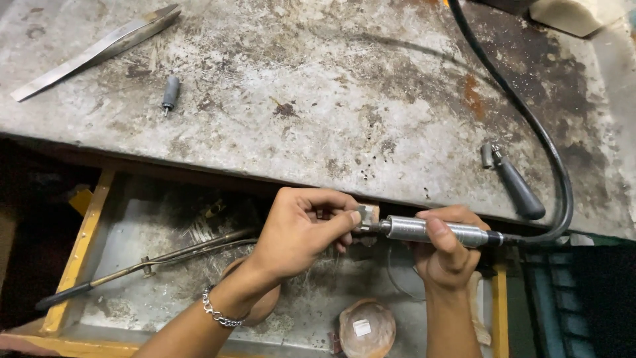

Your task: Using a rotary tool to polish or grind a small metal jewelry component at a workbench.

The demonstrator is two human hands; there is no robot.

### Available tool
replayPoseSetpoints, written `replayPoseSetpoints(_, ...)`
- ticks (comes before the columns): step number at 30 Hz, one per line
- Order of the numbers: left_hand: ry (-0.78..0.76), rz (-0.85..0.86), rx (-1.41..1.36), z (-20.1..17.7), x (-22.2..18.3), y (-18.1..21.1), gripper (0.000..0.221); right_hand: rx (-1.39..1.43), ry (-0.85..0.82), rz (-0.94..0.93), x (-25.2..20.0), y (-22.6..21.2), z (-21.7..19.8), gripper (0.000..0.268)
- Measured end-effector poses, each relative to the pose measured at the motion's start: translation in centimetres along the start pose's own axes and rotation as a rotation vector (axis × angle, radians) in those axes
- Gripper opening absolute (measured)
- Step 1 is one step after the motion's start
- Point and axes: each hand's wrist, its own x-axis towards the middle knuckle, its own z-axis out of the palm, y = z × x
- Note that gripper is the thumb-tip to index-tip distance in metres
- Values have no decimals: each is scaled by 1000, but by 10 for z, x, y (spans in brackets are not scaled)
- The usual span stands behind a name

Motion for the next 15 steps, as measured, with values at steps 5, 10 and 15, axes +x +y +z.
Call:
replayPoseSetpoints(5,0,-7,-2,1,0,1,10,-11,1,-27,-2,12,-6,21)
replayPoseSetpoints(10,1,-5,-6,0,1,-2,10,-20,-6,-74,0,14,-6,17)
replayPoseSetpoints(15,8,2,4,2,-1,3,9,-54,170,61,-14,-17,22,21)
